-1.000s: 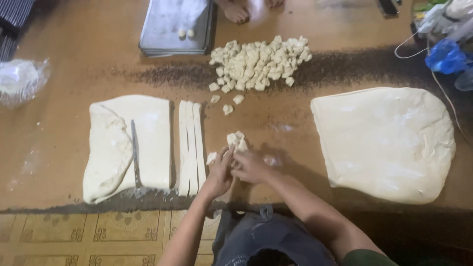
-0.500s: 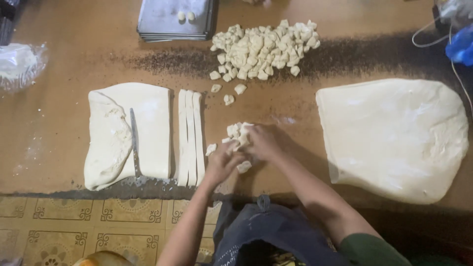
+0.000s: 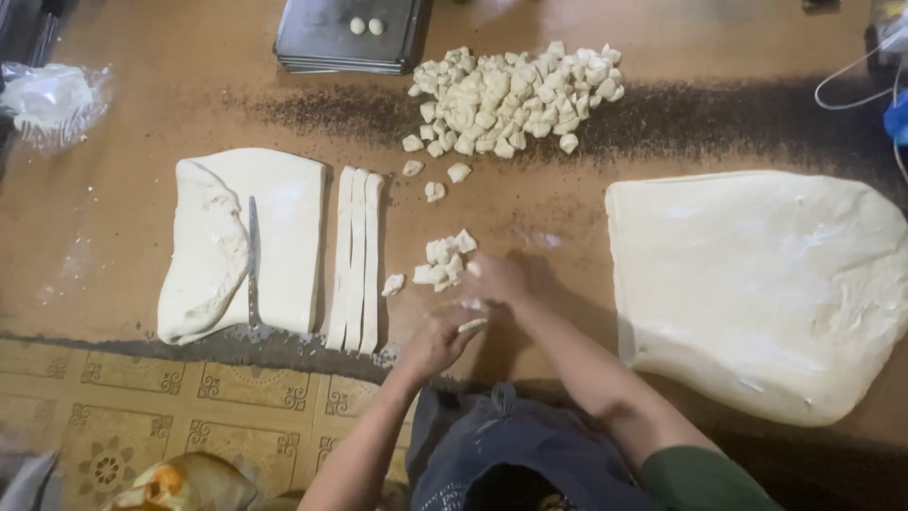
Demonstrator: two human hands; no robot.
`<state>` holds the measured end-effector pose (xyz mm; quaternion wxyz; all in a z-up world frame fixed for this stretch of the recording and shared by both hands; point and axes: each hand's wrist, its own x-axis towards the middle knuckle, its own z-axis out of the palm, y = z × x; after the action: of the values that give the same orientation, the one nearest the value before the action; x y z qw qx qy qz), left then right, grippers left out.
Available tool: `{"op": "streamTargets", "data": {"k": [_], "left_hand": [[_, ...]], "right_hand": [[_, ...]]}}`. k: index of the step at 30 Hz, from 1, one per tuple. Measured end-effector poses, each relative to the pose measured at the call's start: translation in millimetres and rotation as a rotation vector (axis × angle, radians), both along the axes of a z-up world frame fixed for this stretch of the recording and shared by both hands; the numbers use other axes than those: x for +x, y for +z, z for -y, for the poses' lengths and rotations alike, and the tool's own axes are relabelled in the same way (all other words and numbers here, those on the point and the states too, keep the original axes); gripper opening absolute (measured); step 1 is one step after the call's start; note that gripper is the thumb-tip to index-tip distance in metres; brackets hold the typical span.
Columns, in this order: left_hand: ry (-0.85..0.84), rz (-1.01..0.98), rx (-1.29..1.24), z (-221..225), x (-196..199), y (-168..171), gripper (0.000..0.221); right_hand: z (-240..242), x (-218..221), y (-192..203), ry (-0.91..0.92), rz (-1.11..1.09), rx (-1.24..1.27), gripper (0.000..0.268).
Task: Cutting dough into strips and portioning it into small pieces by hand on a bakery table.
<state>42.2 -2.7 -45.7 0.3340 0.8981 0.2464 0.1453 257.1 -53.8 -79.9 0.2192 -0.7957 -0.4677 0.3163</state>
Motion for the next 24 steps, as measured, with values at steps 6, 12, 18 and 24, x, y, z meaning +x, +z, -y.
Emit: {"op": "streamTargets", "data": {"k": [6,12,18,24], "left_hand": [[0.004,0.150,0.336,-25.0,20.6,63.6,0.069],[0.076,0.028,0.028,-32.7,13.0,-54.9,0.046],[-0.202,-0.037,-0.542,-2.0,6.9,69.6,0.012],[0.191,-0.526,-0.208,-87.5,-13.0,23.8,0.078]], "right_hand": [[21.2,-30.2,94.2,0.223,0.011,0.438,0.058],[18.3,-58.9,41.8,0.030,0.003,0.847,0.036],[11.9,-35.4,22.0,0.001,0.355,0.257,0.055],[29.6,-45.7,58.7,-0.139,-0.189,0.177,0.103]]}}
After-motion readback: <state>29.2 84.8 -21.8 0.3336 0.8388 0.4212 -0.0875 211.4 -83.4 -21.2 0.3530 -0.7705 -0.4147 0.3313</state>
